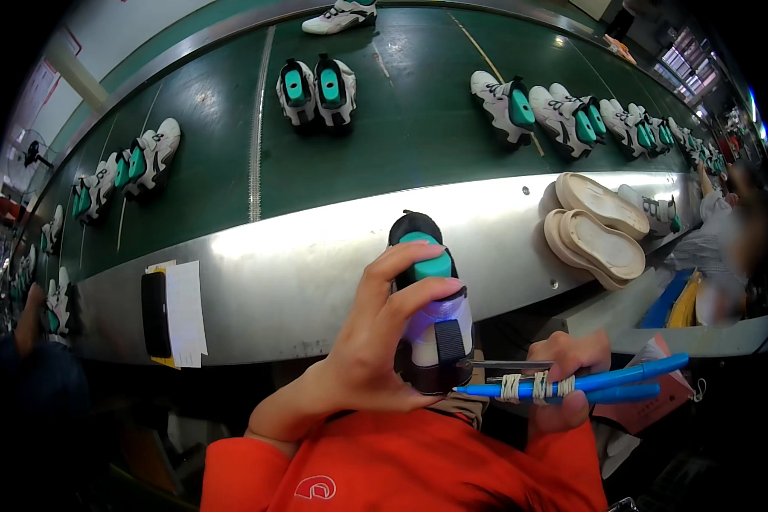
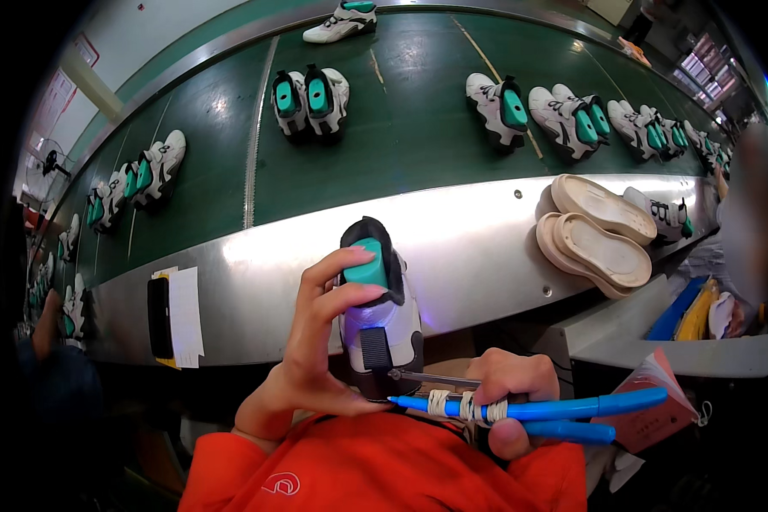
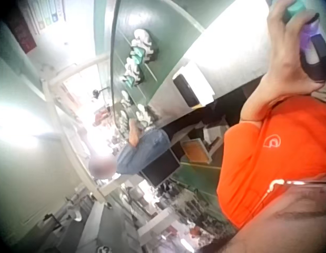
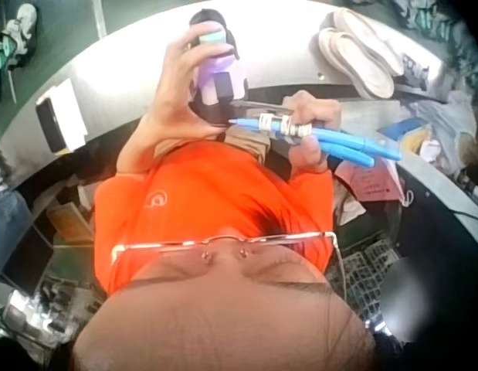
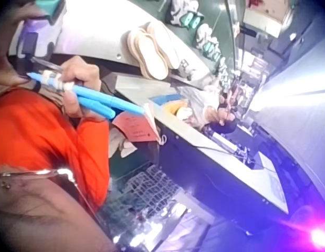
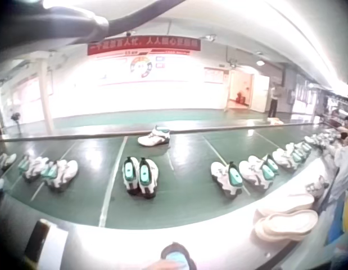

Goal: The person picks up white sneakers with teal insoles from a conveyor belt and uses a blue-handled tool to manipulate the heel area of each shoe. The person handles the shoes one at a time, performing a repetitive adjustment or insertion action before placing them back on the belt.

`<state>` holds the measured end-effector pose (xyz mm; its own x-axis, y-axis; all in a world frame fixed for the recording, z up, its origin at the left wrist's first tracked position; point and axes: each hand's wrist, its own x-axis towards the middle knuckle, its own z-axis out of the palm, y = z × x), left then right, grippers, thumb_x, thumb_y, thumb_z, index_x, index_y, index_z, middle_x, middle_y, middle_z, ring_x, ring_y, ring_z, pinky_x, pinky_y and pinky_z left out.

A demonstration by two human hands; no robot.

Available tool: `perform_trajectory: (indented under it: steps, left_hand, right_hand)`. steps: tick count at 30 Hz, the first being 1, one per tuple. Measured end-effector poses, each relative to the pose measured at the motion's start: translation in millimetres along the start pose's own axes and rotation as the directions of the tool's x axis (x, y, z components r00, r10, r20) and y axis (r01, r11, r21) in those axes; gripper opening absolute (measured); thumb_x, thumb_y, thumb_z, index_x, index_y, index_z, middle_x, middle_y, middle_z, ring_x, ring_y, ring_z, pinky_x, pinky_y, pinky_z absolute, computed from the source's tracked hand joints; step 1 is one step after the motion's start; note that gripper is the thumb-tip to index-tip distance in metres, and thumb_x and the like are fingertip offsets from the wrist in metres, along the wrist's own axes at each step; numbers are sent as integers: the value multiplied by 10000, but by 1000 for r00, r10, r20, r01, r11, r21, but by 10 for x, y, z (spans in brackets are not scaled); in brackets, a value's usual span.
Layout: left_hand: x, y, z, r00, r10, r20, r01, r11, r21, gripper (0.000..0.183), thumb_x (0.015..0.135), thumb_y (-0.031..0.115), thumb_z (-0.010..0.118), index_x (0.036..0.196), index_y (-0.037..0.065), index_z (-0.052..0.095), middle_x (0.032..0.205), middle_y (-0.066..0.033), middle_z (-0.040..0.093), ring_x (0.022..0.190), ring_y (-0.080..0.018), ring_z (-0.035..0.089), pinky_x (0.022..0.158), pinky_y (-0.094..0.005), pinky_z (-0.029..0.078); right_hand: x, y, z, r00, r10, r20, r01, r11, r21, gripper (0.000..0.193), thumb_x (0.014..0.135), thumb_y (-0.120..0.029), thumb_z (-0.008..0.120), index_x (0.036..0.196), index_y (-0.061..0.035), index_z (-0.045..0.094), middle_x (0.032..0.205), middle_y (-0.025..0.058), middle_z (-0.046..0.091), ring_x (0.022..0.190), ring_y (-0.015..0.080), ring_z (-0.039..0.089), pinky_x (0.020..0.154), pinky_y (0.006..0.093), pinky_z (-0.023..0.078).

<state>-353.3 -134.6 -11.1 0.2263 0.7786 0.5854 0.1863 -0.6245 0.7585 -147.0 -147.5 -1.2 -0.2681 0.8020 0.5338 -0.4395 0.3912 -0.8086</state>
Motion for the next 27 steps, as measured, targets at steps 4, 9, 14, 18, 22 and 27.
perform_trajectory:
  steps: [4,9,14,18,22,27]
  left_hand:
    - [-22,-25,-37,1000,-8,6,8,1000,3,776,483,125,806,1172,63,455,1237,-190,366,1132,-363,386,934,-407,357]
    - [-21,-14,-71,1000,4,-5,-4,1000,-10,791,469,124,811,1171,55,453,1234,-194,367,1130,-359,387,937,-402,354]
    - [-29,-18,-107,1000,-8,-11,7,1000,-11,776,484,104,799,1173,48,447,1227,-194,369,1115,-352,397,929,-382,360]
    - [13,21,-165,999,-33,0,33,999,-6,775,487,97,793,1175,44,440,1215,-187,373,1100,-341,408,908,-360,372]
    - [122,-28,-195,1000,-8,-10,8,999,38,793,470,109,797,1172,38,436,1206,-183,371,1096,-334,411,893,-349,381]
    - [252,-98,-216,999,-28,-36,28,1000,-15,837,465,148,810,1190,44,405,1207,-172,370,1108,-311,416,901,-351,384]
  right_hand:
    - [24,85,39,995,-98,-20,95,989,-118,384,786,-362,639,799,-49,415,581,53,463,428,108,433,389,212,362]
    - [20,40,121,991,-118,-67,109,987,-116,334,798,-286,618,730,11,479,535,82,456,487,145,416,422,256,360]
    - [52,93,82,989,-144,26,146,986,-82,332,789,-282,629,759,20,495,544,76,470,475,146,430,422,260,373]
    - [123,-16,182,991,-130,18,131,967,-220,272,791,-242,611,779,6,502,635,90,514,455,181,468,418,272,389]
    - [500,-154,126,934,-26,357,174,904,-390,280,798,-272,602,829,-18,488,665,90,508,468,191,469,423,277,383]
    - [662,-253,260,951,63,304,112,844,-525,350,800,-342,606,818,-24,461,673,82,473,495,134,434,444,246,344]
